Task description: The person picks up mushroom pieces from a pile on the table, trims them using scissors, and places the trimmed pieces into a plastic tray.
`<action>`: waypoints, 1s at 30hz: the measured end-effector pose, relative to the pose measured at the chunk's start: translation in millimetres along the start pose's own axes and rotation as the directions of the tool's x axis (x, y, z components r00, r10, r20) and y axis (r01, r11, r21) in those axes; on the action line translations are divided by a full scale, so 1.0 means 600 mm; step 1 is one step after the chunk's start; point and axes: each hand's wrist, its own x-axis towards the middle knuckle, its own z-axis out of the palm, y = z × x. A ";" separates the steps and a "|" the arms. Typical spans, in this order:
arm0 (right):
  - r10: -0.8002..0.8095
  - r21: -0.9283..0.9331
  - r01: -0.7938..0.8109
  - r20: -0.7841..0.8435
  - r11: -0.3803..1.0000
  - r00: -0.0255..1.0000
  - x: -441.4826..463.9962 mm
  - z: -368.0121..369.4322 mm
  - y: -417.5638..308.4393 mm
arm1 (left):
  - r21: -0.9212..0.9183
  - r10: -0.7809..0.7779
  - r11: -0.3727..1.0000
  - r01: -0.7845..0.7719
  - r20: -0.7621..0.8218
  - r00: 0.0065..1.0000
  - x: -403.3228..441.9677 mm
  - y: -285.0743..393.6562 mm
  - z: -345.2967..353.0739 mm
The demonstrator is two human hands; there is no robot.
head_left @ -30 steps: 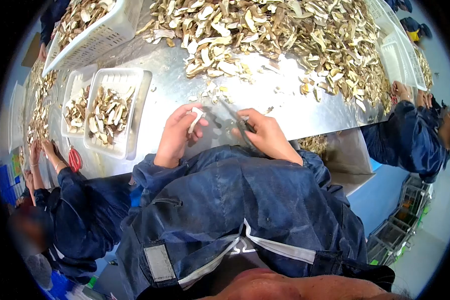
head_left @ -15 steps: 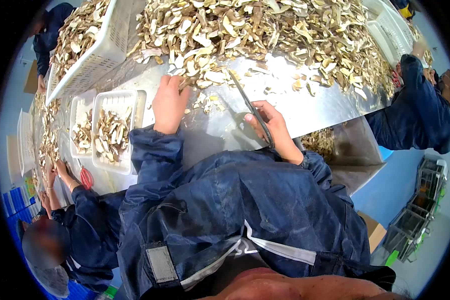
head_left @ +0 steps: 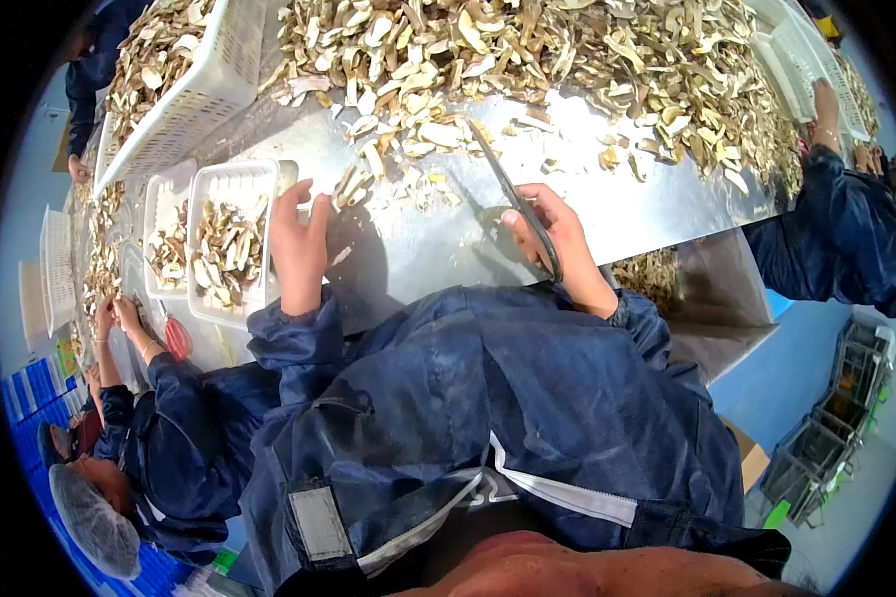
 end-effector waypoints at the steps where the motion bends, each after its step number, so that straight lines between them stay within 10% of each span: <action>1: 0.006 -0.001 -0.006 -0.002 1.000 1.000 -0.001 0.001 -0.002 | 0.040 0.030 0.999 -0.030 0.001 1.000 -0.001 -0.010 -0.003; 21: 0.008 -0.016 -0.009 -0.019 1.000 1.000 0.004 0.000 0.009 | 0.324 0.202 0.918 -0.230 0.118 0.972 0.038 -0.026 0.004; 24: 0.003 -0.012 -0.003 -0.025 1.000 1.000 0.004 0.001 0.010 | -0.020 -0.298 0.949 0.313 0.261 0.918 0.031 0.007 -0.015; 30: 0.041 -0.027 -0.041 -0.003 0.999 0.999 0.002 0.003 -0.002 | -0.687 -0.270 0.405 0.603 0.540 0.797 0.001 0.023 -0.016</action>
